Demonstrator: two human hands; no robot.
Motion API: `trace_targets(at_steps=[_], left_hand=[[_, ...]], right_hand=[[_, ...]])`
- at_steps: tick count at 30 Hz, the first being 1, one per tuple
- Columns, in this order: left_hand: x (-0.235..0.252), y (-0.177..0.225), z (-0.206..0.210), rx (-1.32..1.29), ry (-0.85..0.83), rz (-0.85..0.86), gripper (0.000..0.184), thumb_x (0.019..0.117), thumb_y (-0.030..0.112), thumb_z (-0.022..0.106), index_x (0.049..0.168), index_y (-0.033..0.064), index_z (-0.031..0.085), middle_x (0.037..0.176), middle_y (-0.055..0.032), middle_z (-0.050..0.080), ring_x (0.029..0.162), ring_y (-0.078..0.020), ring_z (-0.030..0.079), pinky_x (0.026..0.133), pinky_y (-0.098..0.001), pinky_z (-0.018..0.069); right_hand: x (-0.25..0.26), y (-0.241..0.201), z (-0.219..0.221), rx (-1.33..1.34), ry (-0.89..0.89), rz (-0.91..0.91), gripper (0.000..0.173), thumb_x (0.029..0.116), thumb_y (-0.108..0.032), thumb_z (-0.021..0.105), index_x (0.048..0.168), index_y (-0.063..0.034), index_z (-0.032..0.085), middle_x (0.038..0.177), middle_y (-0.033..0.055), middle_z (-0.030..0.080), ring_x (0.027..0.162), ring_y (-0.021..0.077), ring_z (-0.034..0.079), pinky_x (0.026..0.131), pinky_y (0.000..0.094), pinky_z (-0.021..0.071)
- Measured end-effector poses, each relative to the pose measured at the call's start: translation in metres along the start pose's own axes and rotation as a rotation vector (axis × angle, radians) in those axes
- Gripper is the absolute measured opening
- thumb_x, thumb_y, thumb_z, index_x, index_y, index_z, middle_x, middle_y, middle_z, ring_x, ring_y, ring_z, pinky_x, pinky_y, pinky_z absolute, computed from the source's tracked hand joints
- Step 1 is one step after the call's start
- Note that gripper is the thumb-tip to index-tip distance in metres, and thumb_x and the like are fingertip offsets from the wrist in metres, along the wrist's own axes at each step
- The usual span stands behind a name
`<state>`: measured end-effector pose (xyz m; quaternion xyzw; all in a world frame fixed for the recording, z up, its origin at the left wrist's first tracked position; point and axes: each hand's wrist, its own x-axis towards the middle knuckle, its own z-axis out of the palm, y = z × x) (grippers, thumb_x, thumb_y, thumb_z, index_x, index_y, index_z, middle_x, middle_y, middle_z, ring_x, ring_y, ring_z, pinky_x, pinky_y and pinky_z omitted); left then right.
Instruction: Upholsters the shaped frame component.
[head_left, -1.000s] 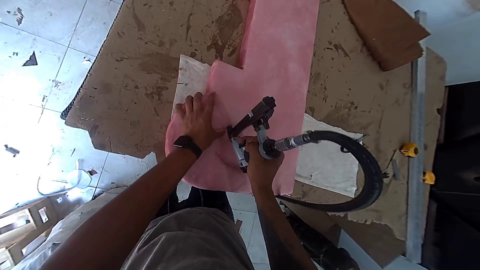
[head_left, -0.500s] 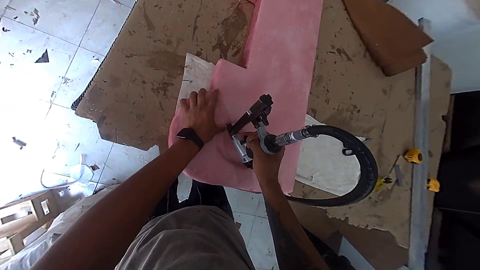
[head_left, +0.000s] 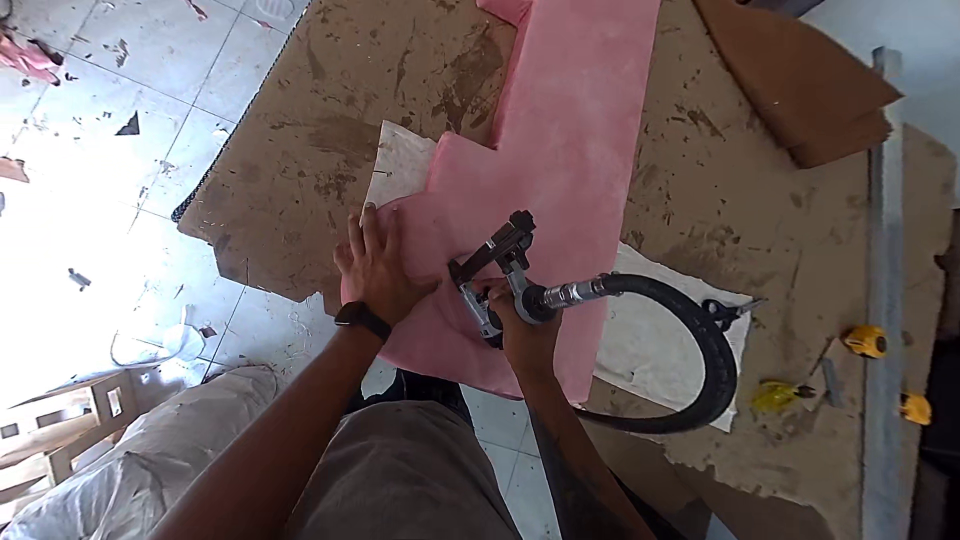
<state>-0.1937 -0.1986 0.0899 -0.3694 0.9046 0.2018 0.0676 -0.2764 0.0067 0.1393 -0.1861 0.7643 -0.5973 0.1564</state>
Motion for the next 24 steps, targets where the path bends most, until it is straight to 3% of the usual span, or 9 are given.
trace_targets(at_steps=[5, 9, 13, 19, 24], left_hand=[[0.004, 0.013, 0.004, 0.013, -0.007, -0.044, 0.132, 0.052, 0.09, 0.068, 0.164, 0.0378, 0.022, 0.173, -0.011, 0.009, 0.154, -0.0431, 0.016, 0.11, -0.0736, 0.0263], [0.005, 0.017, 0.008, 0.012, -0.012, -0.043, 0.13, 0.053, 0.089, 0.066, 0.164, 0.0392, 0.021, 0.173, -0.0123, 0.006, 0.154, -0.0442, 0.014, 0.11, -0.0746, 0.024], [0.0, 0.014, 0.007, 0.002, -0.009, -0.039, 0.132, 0.0525, 0.089, 0.068, 0.164, 0.0391, 0.019, 0.173, -0.0108, 0.005, 0.155, -0.0431, 0.013, 0.11, -0.0746, 0.0247], [0.003, 0.014, 0.006, -0.002, -0.015, -0.046, 0.133, 0.0524, 0.09, 0.067, 0.165, 0.0393, 0.019, 0.173, -0.0105, 0.006, 0.154, -0.0419, 0.016, 0.111, -0.0732, 0.025], [0.005, 0.013, 0.007, -0.007, -0.026, -0.03, 0.133, 0.0545, 0.09, 0.068, 0.165, 0.0382, 0.016, 0.173, -0.0108, 0.003, 0.155, -0.0432, 0.014, 0.111, -0.0759, 0.0222]], right_hand=[[0.009, 0.004, 0.001, -0.059, -0.062, -0.025, 0.011, 0.0904, -0.012, 0.065, 0.097, -0.0082, 0.072, 0.095, 0.0069, 0.076, 0.085, 0.0201, 0.073, 0.075, 0.0355, 0.0615], [0.011, 0.007, -0.002, -0.039, -0.093, -0.041, 0.008, 0.0907, -0.011, 0.065, 0.096, -0.0068, 0.069, 0.093, 0.0083, 0.074, 0.083, 0.022, 0.072, 0.074, 0.037, 0.0619], [0.011, 0.005, -0.012, -0.029, -0.172, -0.017, 0.012, 0.0918, -0.011, 0.063, 0.1, -0.0056, 0.07, 0.1, 0.0105, 0.075, 0.091, 0.0252, 0.073, 0.08, 0.0403, 0.0622], [0.016, 0.007, -0.013, -0.059, -0.236, -0.059, 0.014, 0.0897, -0.016, 0.066, 0.101, -0.0093, 0.072, 0.095, 0.0049, 0.075, 0.083, 0.0178, 0.071, 0.073, 0.034, 0.0613], [0.021, 0.009, -0.011, -0.009, -0.246, -0.094, 0.012, 0.0897, -0.011, 0.065, 0.099, -0.0052, 0.069, 0.096, 0.0099, 0.074, 0.087, 0.0238, 0.073, 0.077, 0.0386, 0.0623]])
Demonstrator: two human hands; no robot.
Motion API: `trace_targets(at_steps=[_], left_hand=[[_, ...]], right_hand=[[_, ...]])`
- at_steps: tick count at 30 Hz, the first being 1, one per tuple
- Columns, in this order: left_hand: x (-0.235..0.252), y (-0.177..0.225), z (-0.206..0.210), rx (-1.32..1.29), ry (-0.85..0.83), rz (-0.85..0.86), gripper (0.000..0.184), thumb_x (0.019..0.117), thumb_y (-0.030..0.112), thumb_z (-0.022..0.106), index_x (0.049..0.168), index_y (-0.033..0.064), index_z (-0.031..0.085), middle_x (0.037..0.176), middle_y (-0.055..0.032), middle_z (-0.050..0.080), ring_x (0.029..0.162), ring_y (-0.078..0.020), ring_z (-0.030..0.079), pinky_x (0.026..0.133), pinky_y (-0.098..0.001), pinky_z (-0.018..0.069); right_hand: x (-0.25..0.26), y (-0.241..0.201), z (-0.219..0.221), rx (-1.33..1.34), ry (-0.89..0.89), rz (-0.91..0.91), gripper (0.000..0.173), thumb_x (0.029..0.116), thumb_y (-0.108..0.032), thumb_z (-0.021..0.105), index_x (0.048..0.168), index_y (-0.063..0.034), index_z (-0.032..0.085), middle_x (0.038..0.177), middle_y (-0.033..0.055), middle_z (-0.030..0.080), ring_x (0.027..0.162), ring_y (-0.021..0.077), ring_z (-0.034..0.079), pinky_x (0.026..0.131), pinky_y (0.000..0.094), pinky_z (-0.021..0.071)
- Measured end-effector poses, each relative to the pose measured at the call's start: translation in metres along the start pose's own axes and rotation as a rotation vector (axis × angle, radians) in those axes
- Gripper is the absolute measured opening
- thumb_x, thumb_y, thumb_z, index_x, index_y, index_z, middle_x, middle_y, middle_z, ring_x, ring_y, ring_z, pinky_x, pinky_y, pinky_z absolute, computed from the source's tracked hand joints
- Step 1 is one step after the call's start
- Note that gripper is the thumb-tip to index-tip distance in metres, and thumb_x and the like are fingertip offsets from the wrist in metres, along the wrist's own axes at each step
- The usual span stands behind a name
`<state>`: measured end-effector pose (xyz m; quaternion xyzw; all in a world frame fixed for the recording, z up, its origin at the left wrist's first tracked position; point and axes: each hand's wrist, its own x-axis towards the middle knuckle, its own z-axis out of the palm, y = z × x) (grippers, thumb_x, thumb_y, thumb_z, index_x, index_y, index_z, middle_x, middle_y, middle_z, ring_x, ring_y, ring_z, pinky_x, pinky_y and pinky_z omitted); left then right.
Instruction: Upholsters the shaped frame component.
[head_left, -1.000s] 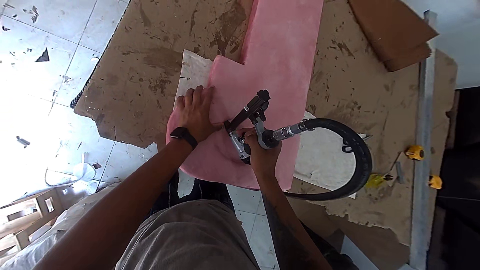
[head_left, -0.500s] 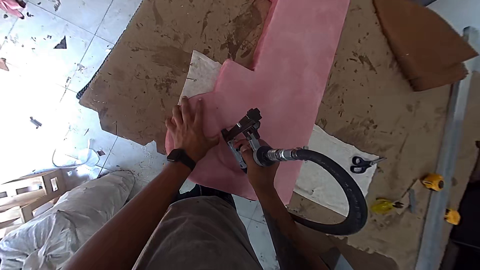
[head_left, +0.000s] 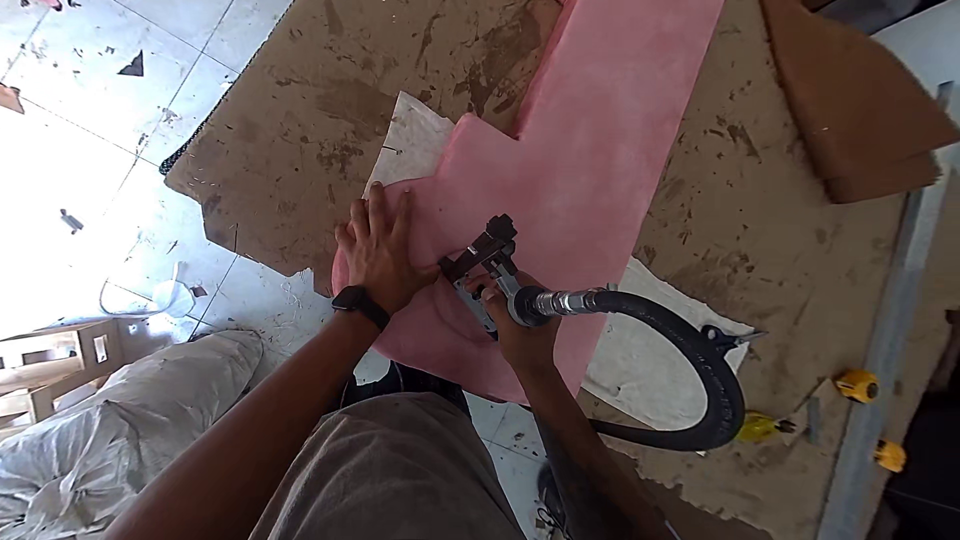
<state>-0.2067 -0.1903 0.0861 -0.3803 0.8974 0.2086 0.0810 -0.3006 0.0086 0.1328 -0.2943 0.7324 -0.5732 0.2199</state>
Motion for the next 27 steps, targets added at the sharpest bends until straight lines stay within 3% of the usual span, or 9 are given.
trace_targets(at_steps=[4, 7, 11, 16, 21, 25, 27], left_hand=[[0.001, -0.002, 0.001, 0.0, 0.021, 0.01, 0.132, 0.053, 0.09, 0.069, 0.165, 0.0387, 0.019, 0.173, -0.0112, 0.006, 0.154, -0.0433, 0.017, 0.11, -0.0738, 0.0258], [-0.015, -0.005, 0.005, -0.01, 0.088, 0.005, 0.131, 0.0545, 0.093, 0.064, 0.165, 0.0352, 0.022, 0.174, -0.0075, 0.007, 0.156, -0.038, 0.015, 0.115, -0.0686, 0.0249], [-0.058, 0.0, 0.018, -0.079, 0.219, -0.187, 0.129, 0.0562, 0.095, 0.063, 0.164, 0.0335, 0.026, 0.174, -0.0055, 0.007, 0.159, -0.0349, 0.007, 0.113, -0.0713, 0.027], [-0.069, 0.014, 0.03, -0.122, 0.227, -0.35, 0.124, 0.057, 0.091, 0.067, 0.163, 0.0392, 0.026, 0.174, -0.0036, 0.006, 0.158, -0.0376, 0.008, 0.111, -0.0736, 0.0267], [-0.06, 0.017, 0.033, -0.092, 0.214, -0.363, 0.125, 0.0563, 0.09, 0.066, 0.163, 0.0429, 0.021, 0.175, -0.0039, 0.003, 0.158, -0.0383, 0.007, 0.109, -0.0747, 0.027], [-0.066, 0.015, 0.031, -0.133, 0.226, -0.344, 0.125, 0.0556, 0.091, 0.068, 0.163, 0.0433, 0.023, 0.174, -0.0031, 0.005, 0.158, -0.0373, 0.007, 0.11, -0.0754, 0.0263], [-0.066, 0.012, 0.028, -0.145, 0.218, -0.321, 0.124, 0.0568, 0.091, 0.069, 0.162, 0.0441, 0.024, 0.175, -0.0021, 0.004, 0.158, -0.0365, 0.008, 0.11, -0.0729, 0.0292]], right_hand=[[0.001, 0.0, -0.003, -0.04, -0.018, -0.006, 0.009, 0.0908, -0.012, 0.064, 0.096, -0.0077, 0.07, 0.093, 0.0072, 0.074, 0.083, 0.0202, 0.072, 0.073, 0.0354, 0.0609], [-0.001, -0.003, -0.011, -0.063, -0.081, 0.006, 0.011, 0.0923, -0.012, 0.062, 0.099, -0.0093, 0.071, 0.096, 0.0059, 0.075, 0.08, 0.0186, 0.071, 0.068, 0.0346, 0.0594], [0.011, 0.001, -0.024, 0.002, -0.198, -0.051, 0.013, 0.0922, -0.016, 0.065, 0.1, -0.0088, 0.072, 0.098, 0.0074, 0.075, 0.085, 0.0218, 0.072, 0.074, 0.0382, 0.0616], [0.019, 0.007, -0.031, 0.0, -0.338, -0.098, 0.012, 0.0911, -0.016, 0.065, 0.098, -0.0082, 0.072, 0.095, 0.0059, 0.074, 0.085, 0.0185, 0.071, 0.075, 0.0355, 0.0613], [0.032, 0.011, -0.033, -0.01, -0.398, -0.184, 0.009, 0.0914, -0.017, 0.066, 0.09, -0.0095, 0.071, 0.087, 0.0035, 0.071, 0.077, 0.0155, 0.069, 0.068, 0.033, 0.06], [0.039, 0.014, -0.045, 0.052, -0.466, -0.118, 0.012, 0.0919, -0.016, 0.063, 0.096, -0.007, 0.071, 0.096, 0.009, 0.076, 0.085, 0.0221, 0.072, 0.074, 0.0391, 0.0608], [0.041, 0.012, -0.05, 0.033, -0.51, -0.108, 0.013, 0.0925, -0.017, 0.064, 0.099, -0.0084, 0.071, 0.097, 0.0074, 0.076, 0.085, 0.0214, 0.073, 0.074, 0.0383, 0.0616]])
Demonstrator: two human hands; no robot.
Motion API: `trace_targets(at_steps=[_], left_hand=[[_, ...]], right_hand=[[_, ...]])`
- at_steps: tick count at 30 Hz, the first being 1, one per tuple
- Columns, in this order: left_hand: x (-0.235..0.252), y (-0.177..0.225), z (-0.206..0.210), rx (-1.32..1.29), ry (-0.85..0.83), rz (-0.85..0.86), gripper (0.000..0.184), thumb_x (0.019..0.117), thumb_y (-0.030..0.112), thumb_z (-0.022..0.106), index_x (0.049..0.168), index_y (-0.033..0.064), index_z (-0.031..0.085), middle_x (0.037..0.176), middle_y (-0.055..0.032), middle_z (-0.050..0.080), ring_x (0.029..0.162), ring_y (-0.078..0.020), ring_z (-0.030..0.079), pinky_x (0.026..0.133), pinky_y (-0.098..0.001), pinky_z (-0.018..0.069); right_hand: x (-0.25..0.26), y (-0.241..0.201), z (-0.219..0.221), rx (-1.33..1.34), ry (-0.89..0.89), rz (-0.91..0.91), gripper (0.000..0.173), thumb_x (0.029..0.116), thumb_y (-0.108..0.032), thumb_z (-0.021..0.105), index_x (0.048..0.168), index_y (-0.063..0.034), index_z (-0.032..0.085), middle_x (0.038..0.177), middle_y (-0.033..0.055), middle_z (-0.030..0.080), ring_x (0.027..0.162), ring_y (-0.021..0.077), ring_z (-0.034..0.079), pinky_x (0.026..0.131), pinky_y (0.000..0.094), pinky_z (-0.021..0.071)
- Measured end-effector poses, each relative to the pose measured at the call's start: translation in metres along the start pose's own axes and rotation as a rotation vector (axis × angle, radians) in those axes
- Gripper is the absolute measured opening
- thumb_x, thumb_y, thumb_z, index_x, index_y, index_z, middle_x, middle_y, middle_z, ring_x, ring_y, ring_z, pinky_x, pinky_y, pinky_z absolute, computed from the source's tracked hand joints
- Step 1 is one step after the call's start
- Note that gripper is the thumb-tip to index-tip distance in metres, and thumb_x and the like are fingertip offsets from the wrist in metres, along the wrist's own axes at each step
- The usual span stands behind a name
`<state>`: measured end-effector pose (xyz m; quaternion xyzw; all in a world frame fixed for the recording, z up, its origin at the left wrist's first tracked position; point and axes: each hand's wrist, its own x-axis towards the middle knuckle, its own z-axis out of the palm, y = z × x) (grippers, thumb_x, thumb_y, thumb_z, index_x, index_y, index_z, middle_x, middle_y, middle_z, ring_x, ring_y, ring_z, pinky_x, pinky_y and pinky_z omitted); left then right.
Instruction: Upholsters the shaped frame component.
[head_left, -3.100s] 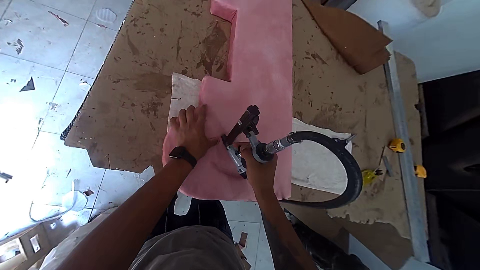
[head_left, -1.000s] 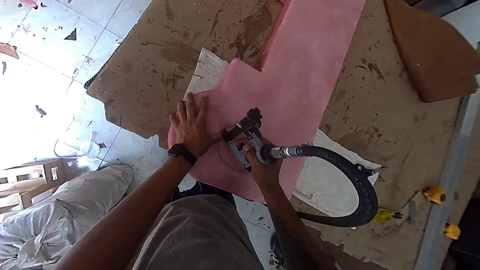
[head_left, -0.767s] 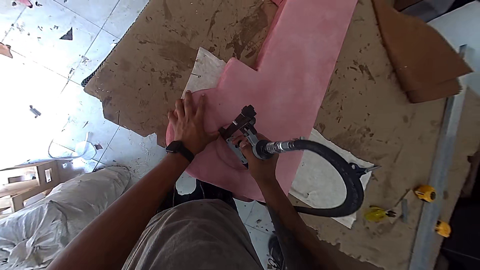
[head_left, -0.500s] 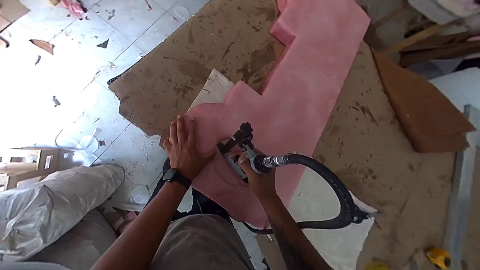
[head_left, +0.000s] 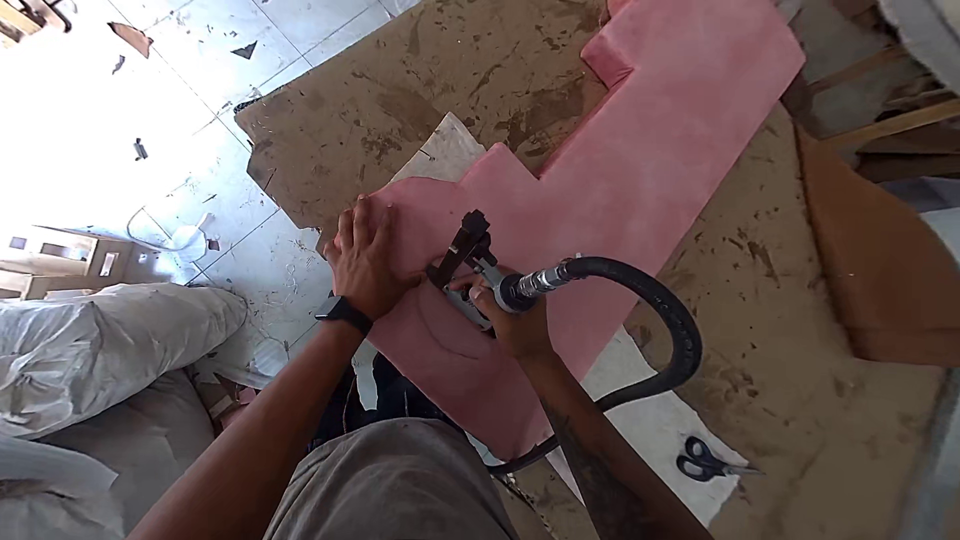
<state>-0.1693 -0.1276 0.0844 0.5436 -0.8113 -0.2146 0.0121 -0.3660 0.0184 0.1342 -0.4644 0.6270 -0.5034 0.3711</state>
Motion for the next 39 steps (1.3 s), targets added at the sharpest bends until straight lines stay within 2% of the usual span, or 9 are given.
trace_targets(at_steps=[2, 5, 7, 11, 18, 22, 26, 31, 39], left_hand=[[0.002, -0.009, -0.004, -0.032, -0.007, 0.04, 0.116, 0.0629, 0.086, 0.071, 0.161, 0.0444, 0.027, 0.174, -0.0015, 0.007, 0.158, -0.0358, 0.011, 0.111, -0.0714, 0.03], [0.005, -0.026, -0.007, -0.097, -0.019, 0.098, 0.089, 0.0798, 0.072, 0.07, 0.158, 0.0459, 0.035, 0.174, 0.0027, 0.013, 0.158, -0.0309, 0.016, 0.114, -0.0669, 0.0302], [0.009, -0.029, -0.007, -0.107, -0.019, 0.119, 0.081, 0.0844, 0.067, 0.069, 0.157, 0.0466, 0.038, 0.173, 0.004, 0.013, 0.158, -0.0293, 0.017, 0.114, -0.0651, 0.0308], [0.009, -0.033, -0.006, -0.112, -0.005, 0.131, 0.081, 0.0836, 0.07, 0.069, 0.155, 0.0494, 0.038, 0.173, 0.006, 0.014, 0.156, -0.0276, 0.02, 0.112, -0.0622, 0.0351], [0.01, -0.034, -0.004, -0.121, 0.003, 0.119, 0.079, 0.0837, 0.068, 0.07, 0.154, 0.0497, 0.04, 0.173, 0.0057, 0.015, 0.156, -0.0289, 0.021, 0.112, -0.0645, 0.0339], [0.009, -0.032, -0.006, -0.138, 0.005, 0.128, 0.078, 0.0836, 0.067, 0.071, 0.154, 0.0478, 0.042, 0.173, 0.0049, 0.017, 0.155, -0.0291, 0.023, 0.112, -0.0653, 0.0344], [0.009, -0.032, -0.007, -0.145, 0.014, 0.113, 0.074, 0.0854, 0.067, 0.068, 0.153, 0.0475, 0.044, 0.172, 0.0051, 0.019, 0.155, -0.0291, 0.024, 0.111, -0.0644, 0.0353], [0.009, -0.03, -0.007, -0.144, 0.012, 0.116, 0.075, 0.0847, 0.064, 0.07, 0.153, 0.0475, 0.044, 0.172, 0.0044, 0.018, 0.155, -0.0303, 0.024, 0.109, -0.0655, 0.0363], [0.01, -0.033, -0.007, -0.158, 0.01, 0.113, 0.076, 0.0836, 0.068, 0.071, 0.152, 0.0484, 0.044, 0.172, 0.0051, 0.019, 0.154, -0.0287, 0.026, 0.111, -0.0638, 0.0366]], right_hand=[[0.002, 0.0, 0.002, -0.01, -0.026, -0.005, 0.012, 0.0921, -0.017, 0.065, 0.099, -0.0083, 0.071, 0.097, 0.0067, 0.076, 0.085, 0.0213, 0.073, 0.074, 0.039, 0.0621], [0.004, 0.003, 0.007, -0.038, -0.014, -0.006, 0.015, 0.0919, -0.02, 0.068, 0.102, -0.0091, 0.07, 0.095, 0.0045, 0.076, 0.084, 0.0181, 0.073, 0.075, 0.0374, 0.062], [0.007, 0.004, 0.006, -0.045, -0.022, -0.018, 0.016, 0.0923, -0.022, 0.067, 0.102, -0.0097, 0.071, 0.094, 0.0032, 0.076, 0.084, 0.0164, 0.073, 0.075, 0.036, 0.062], [0.012, 0.004, -0.008, 0.018, -0.151, -0.03, 0.012, 0.0917, -0.017, 0.066, 0.097, -0.0068, 0.07, 0.096, 0.0079, 0.076, 0.084, 0.0195, 0.073, 0.074, 0.0364, 0.0608], [0.023, 0.003, -0.01, -0.035, -0.27, -0.105, 0.012, 0.0911, -0.02, 0.068, 0.096, -0.0103, 0.071, 0.088, 0.0015, 0.073, 0.077, 0.012, 0.069, 0.07, 0.0306, 0.0601], [0.027, 0.004, -0.022, -0.035, -0.377, -0.11, 0.018, 0.0931, -0.023, 0.066, 0.103, -0.0088, 0.071, 0.097, 0.0028, 0.075, 0.085, 0.0134, 0.071, 0.076, 0.0323, 0.0608], [0.036, 0.003, -0.02, -0.009, -0.437, -0.179, 0.019, 0.0924, -0.021, 0.068, 0.102, -0.0051, 0.072, 0.094, 0.0041, 0.075, 0.084, 0.0123, 0.071, 0.077, 0.0301, 0.0613], [0.048, 0.001, -0.021, -0.074, -0.482, -0.223, 0.014, 0.0893, -0.021, 0.07, 0.086, -0.0076, 0.067, 0.08, 0.002, 0.067, 0.073, 0.0101, 0.065, 0.065, 0.0277, 0.0555], [0.056, -0.002, -0.027, -0.138, -0.661, -0.313, 0.013, 0.0891, -0.022, 0.069, 0.083, -0.0106, 0.071, 0.08, -0.0019, 0.066, 0.074, 0.0067, 0.063, 0.065, 0.0241, 0.0545]])
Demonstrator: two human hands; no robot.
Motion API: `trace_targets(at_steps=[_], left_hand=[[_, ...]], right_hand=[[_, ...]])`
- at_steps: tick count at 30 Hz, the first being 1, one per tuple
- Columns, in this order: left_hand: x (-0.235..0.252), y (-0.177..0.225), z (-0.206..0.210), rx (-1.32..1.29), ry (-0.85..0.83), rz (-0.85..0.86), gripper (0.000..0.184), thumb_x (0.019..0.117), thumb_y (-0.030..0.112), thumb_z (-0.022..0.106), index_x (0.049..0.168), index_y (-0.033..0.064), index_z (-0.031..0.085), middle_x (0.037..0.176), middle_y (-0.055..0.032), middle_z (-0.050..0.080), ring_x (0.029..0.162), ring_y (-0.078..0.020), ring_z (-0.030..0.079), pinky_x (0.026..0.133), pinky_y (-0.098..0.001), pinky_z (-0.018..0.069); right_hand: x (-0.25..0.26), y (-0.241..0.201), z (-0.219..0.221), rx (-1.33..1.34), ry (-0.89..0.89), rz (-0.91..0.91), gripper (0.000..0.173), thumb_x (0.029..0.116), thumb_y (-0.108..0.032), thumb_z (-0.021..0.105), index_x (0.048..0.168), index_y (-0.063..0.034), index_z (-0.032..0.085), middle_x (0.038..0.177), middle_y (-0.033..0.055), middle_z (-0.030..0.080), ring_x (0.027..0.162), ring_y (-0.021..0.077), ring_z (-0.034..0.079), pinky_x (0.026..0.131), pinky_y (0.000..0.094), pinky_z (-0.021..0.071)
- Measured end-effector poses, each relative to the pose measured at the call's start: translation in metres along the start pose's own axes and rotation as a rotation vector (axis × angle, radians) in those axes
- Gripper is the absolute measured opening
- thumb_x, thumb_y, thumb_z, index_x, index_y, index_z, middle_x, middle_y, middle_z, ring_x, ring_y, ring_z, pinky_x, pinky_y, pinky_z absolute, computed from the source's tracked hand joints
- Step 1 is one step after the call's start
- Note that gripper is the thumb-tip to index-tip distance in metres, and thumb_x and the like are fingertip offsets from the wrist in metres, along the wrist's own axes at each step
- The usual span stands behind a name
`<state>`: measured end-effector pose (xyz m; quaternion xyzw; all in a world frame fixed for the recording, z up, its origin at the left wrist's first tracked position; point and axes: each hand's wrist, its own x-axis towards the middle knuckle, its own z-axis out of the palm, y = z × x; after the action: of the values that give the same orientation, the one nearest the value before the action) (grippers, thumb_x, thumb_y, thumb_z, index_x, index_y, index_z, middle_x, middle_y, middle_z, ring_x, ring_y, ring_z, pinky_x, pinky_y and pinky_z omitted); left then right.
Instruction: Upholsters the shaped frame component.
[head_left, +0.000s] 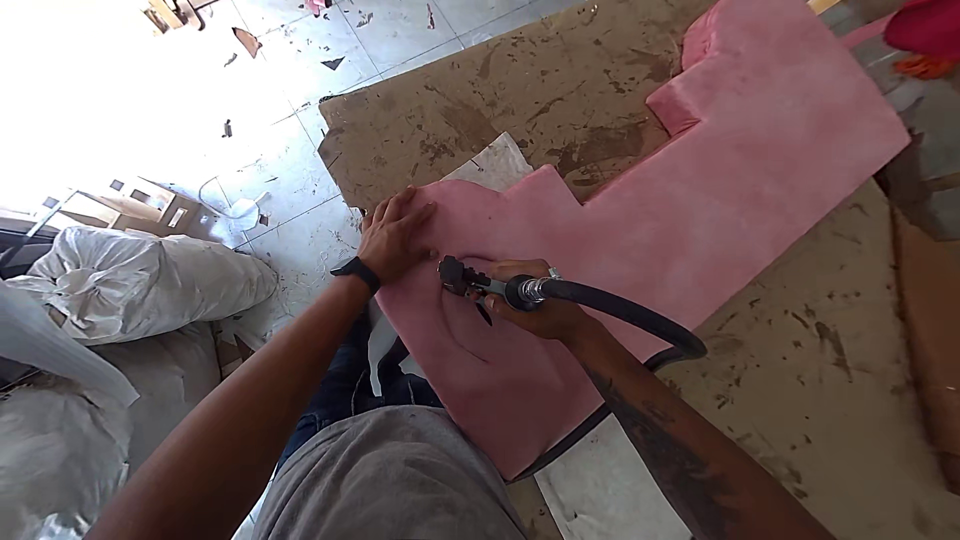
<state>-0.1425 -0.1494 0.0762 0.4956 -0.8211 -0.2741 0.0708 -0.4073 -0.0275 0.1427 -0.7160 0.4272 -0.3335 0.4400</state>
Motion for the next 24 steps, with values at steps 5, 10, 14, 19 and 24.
trace_targets(at_steps=[5, 10, 14, 19, 24], left_hand=[[0.002, 0.002, 0.001, -0.004, 0.002, 0.008, 0.078, 0.0821, 0.068, 0.072, 0.152, 0.0487, 0.044, 0.172, 0.0063, 0.019, 0.154, -0.0289, 0.027, 0.109, -0.0644, 0.0381], [0.009, -0.001, -0.006, -0.01, 0.014, 0.014, 0.096, 0.0712, 0.069, 0.08, 0.155, 0.0448, 0.039, 0.166, 0.0046, 0.031, 0.147, -0.0281, 0.038, 0.104, -0.0651, 0.0449], [0.052, -0.006, -0.022, -0.177, -0.094, 0.024, 0.09, 0.0792, 0.061, 0.081, 0.155, 0.0282, 0.045, 0.148, -0.0066, 0.055, 0.134, -0.026, 0.056, 0.107, -0.0593, 0.0496], [0.11, 0.018, -0.035, -0.223, -0.342, 0.04, 0.067, 0.0904, 0.056, 0.073, 0.145, 0.0193, 0.058, 0.134, -0.0124, 0.067, 0.125, -0.0295, 0.064, 0.107, -0.0604, 0.0496], [0.116, 0.02, -0.028, -0.097, -0.352, 0.082, 0.076, 0.0823, 0.067, 0.074, 0.135, 0.0143, 0.06, 0.115, -0.0142, 0.072, 0.109, -0.0313, 0.07, 0.095, -0.0596, 0.0558]], right_hand=[[-0.002, 0.007, 0.0, 0.01, 0.046, -0.023, 0.014, 0.0883, -0.021, 0.07, 0.082, -0.0081, 0.067, 0.08, 0.0023, 0.067, 0.076, 0.0106, 0.065, 0.068, 0.0289, 0.0558], [-0.043, -0.033, 0.01, -0.012, 0.27, 0.08, 0.026, 0.0921, -0.035, 0.071, 0.101, -0.0106, 0.073, 0.095, 0.0003, 0.071, 0.084, 0.0099, 0.068, 0.076, 0.0315, 0.0612], [-0.127, -0.048, 0.04, 0.267, 0.881, 0.128, 0.024, 0.0883, -0.035, 0.078, 0.097, -0.014, 0.072, 0.091, 0.0048, 0.072, 0.088, 0.0209, 0.07, 0.085, 0.0421, 0.0598], [-0.211, -0.049, 0.1, 0.461, 1.558, 0.073, 0.032, 0.0987, -0.044, 0.055, 0.082, -0.0195, 0.067, 0.134, 0.0042, 0.064, 0.125, 0.0235, 0.059, 0.104, 0.0458, 0.0511], [-0.217, -0.025, 0.17, 0.55, 2.045, -0.054, 0.039, 0.1049, -0.037, 0.038, 0.088, -0.0141, 0.066, 0.13, 0.0075, 0.068, 0.125, 0.0205, 0.061, 0.102, 0.0409, 0.0523]])
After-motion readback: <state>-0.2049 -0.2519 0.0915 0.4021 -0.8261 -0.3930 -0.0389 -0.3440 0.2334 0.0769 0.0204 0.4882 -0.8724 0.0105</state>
